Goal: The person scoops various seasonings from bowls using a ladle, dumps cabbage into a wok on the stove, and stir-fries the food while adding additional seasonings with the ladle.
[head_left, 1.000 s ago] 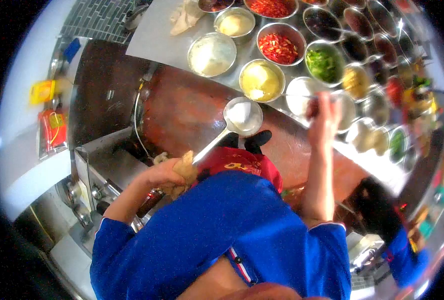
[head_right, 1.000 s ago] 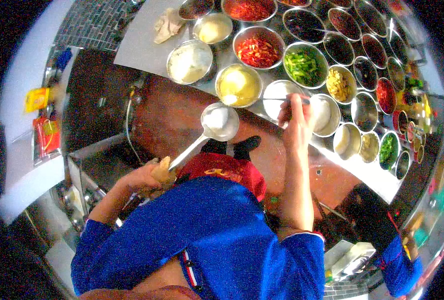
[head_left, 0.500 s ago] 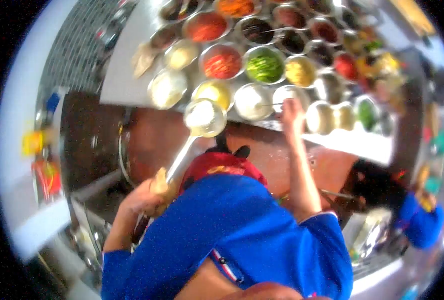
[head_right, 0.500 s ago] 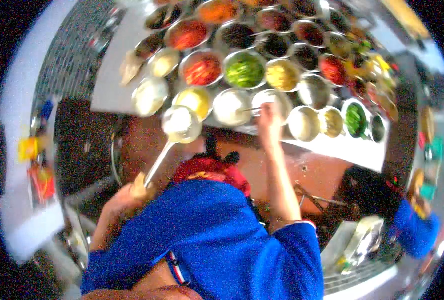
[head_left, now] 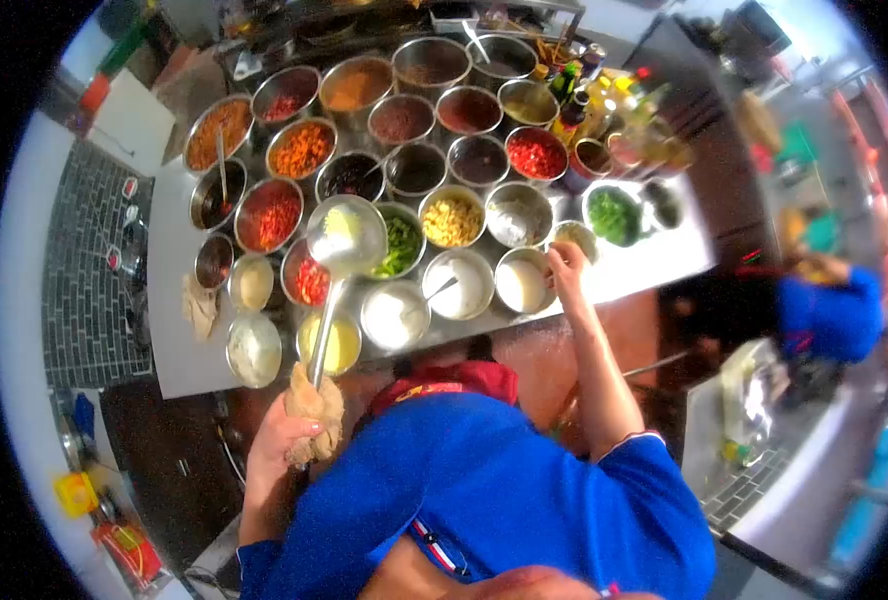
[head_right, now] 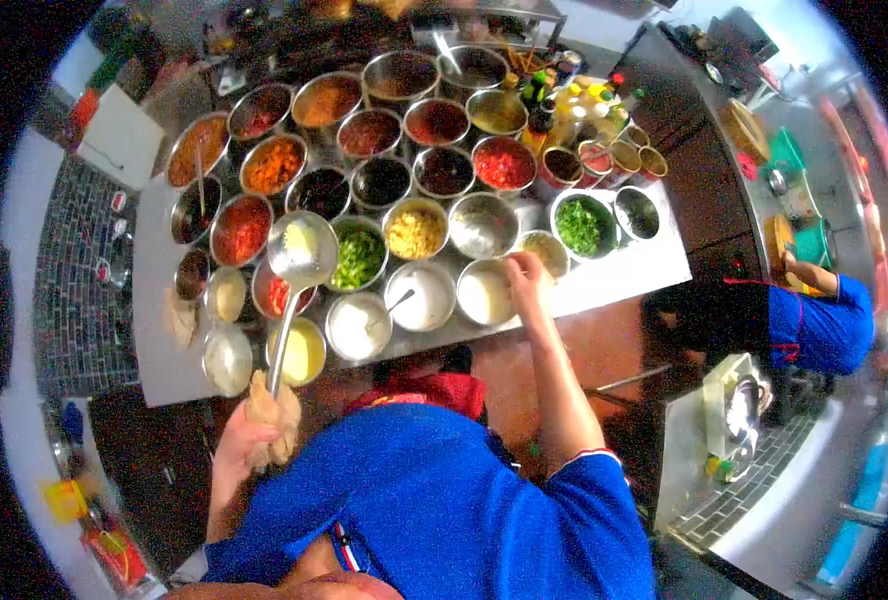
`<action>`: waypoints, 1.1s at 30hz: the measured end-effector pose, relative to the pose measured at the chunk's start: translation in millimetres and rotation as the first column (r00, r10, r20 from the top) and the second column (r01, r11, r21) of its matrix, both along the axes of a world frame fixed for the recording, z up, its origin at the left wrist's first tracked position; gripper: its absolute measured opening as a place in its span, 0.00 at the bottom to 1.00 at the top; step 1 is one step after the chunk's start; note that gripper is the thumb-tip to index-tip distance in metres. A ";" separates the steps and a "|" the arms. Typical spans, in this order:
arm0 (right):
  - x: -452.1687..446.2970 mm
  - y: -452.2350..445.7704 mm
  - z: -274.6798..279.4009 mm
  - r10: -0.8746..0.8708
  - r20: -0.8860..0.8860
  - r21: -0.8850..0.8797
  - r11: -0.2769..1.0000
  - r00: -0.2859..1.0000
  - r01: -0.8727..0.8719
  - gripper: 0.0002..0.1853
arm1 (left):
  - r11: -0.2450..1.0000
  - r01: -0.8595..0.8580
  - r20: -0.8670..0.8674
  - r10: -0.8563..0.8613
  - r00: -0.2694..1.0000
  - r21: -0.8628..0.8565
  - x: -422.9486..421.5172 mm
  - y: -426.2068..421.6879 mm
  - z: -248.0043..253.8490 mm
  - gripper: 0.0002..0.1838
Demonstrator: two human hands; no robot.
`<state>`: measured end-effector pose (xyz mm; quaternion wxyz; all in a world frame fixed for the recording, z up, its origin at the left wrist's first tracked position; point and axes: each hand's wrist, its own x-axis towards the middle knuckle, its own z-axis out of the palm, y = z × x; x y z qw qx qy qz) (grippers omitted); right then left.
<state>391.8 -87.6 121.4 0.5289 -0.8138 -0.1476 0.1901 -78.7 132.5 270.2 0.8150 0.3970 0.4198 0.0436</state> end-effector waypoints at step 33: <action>349.9 100.5 84.1 -0.046 0.473 0.030 0.999 0.880 0.036 0.20 | 0.956 -0.272 -0.148 0.286 0.947 0.111 179.7 -103.3 10.9 0.34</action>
